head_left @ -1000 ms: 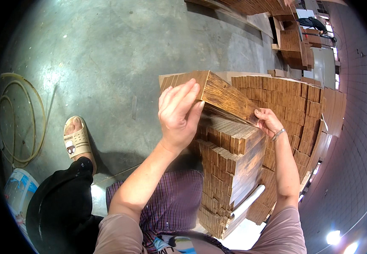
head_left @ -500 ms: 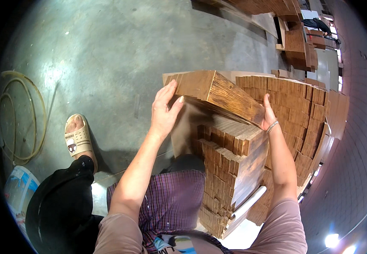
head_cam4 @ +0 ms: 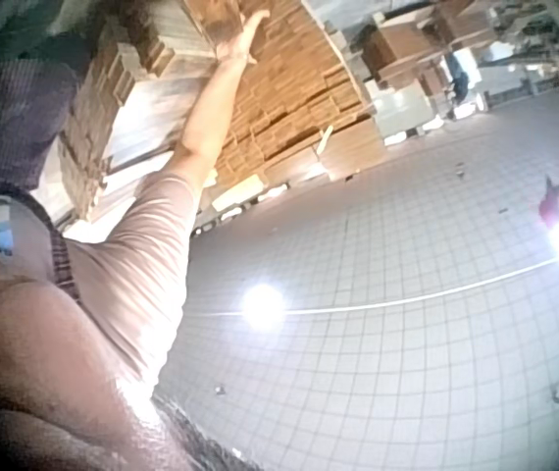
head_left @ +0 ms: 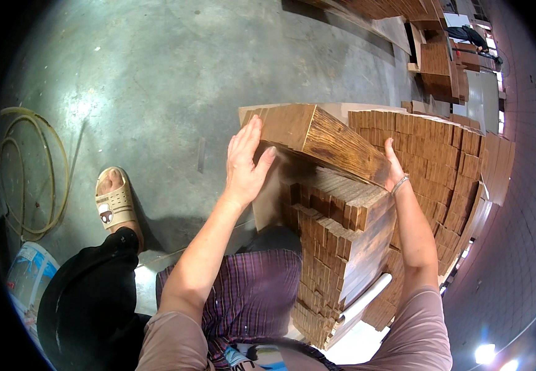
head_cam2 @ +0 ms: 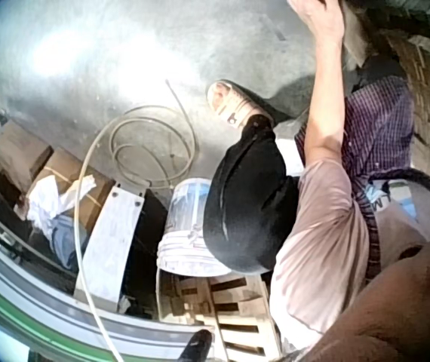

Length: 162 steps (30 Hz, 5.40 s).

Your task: The person cleans and sands the edges of wood panels by hand using a small scraper and a sanding block.

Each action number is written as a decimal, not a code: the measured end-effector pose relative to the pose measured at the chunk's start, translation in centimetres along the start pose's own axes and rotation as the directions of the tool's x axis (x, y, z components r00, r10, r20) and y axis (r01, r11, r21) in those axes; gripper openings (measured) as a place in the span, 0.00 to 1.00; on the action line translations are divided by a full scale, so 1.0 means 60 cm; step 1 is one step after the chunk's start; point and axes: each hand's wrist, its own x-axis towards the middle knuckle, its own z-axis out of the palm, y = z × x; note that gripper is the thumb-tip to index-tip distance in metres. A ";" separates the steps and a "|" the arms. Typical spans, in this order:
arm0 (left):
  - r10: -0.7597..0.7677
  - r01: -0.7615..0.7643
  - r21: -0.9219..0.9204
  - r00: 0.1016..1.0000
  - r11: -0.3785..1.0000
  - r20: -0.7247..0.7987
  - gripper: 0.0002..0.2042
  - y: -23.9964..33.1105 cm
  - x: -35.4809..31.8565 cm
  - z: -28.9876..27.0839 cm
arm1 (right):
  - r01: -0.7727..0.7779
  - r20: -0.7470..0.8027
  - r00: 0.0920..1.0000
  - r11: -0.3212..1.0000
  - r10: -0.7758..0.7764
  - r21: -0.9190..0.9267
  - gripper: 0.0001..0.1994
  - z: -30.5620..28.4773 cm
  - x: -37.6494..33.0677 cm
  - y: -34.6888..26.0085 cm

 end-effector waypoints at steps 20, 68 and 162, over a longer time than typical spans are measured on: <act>-0.054 0.054 0.039 0.998 0.998 -0.015 0.31 -0.003 0.001 -0.002 | -0.035 0.022 0.999 0.999 0.034 0.025 0.62 -0.067 0.050 0.032; 0.121 -0.114 -0.238 0.993 0.964 0.014 0.30 0.167 0.066 -0.032 | 0.147 0.036 0.989 0.989 -0.146 -0.010 0.19 0.009 -0.093 -0.028; -0.234 0.182 0.890 0.968 0.418 -0.089 0.07 -0.221 -0.066 -0.074 | 0.716 0.555 0.273 -0.219 -0.786 -0.663 0.51 0.337 -0.152 -0.117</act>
